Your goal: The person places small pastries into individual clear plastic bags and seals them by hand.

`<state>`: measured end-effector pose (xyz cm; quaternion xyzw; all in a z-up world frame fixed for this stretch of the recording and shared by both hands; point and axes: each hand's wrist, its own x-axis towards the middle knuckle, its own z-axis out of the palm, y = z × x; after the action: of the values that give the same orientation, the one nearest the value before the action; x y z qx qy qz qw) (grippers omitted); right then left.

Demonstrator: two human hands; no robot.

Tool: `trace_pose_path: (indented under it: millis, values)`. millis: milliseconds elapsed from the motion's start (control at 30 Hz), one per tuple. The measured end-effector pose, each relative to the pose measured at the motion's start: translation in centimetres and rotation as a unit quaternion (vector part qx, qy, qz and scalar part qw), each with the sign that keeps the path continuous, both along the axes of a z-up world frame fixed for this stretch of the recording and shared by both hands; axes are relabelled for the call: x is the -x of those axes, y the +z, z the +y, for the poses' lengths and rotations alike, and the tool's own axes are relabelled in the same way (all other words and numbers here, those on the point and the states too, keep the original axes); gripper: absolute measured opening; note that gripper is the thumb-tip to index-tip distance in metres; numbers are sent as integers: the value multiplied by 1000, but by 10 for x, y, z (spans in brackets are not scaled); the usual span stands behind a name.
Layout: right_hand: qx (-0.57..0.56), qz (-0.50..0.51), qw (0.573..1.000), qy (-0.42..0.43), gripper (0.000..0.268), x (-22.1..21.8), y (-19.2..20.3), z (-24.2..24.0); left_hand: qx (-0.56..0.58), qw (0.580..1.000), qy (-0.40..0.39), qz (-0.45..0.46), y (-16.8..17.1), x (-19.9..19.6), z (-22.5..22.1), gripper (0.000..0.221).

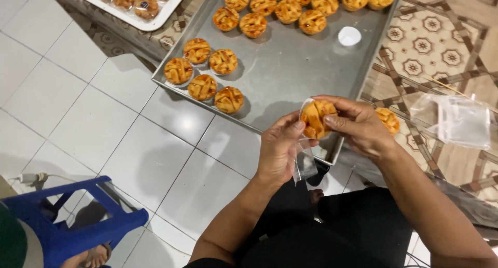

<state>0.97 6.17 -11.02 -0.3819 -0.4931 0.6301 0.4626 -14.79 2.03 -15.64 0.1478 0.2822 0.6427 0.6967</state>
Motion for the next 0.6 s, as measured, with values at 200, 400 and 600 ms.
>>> trace_pose_path:
  millis: [200, 400, 600]
  values:
    - [-30, -113, 993, -23, 57, -38, -2, -33, 8, 998, -53, -27, -7, -37, -14, 41]
    - [26, 21, 998, -55, 48, -66, -3, -54, 5, 994, -81, -70, 6, -60, -20, 34]
    - [45, 102, 988, -110, 40, -91, 4, -67, -22, 986, -160, -30, 33, -63, -23, 40]
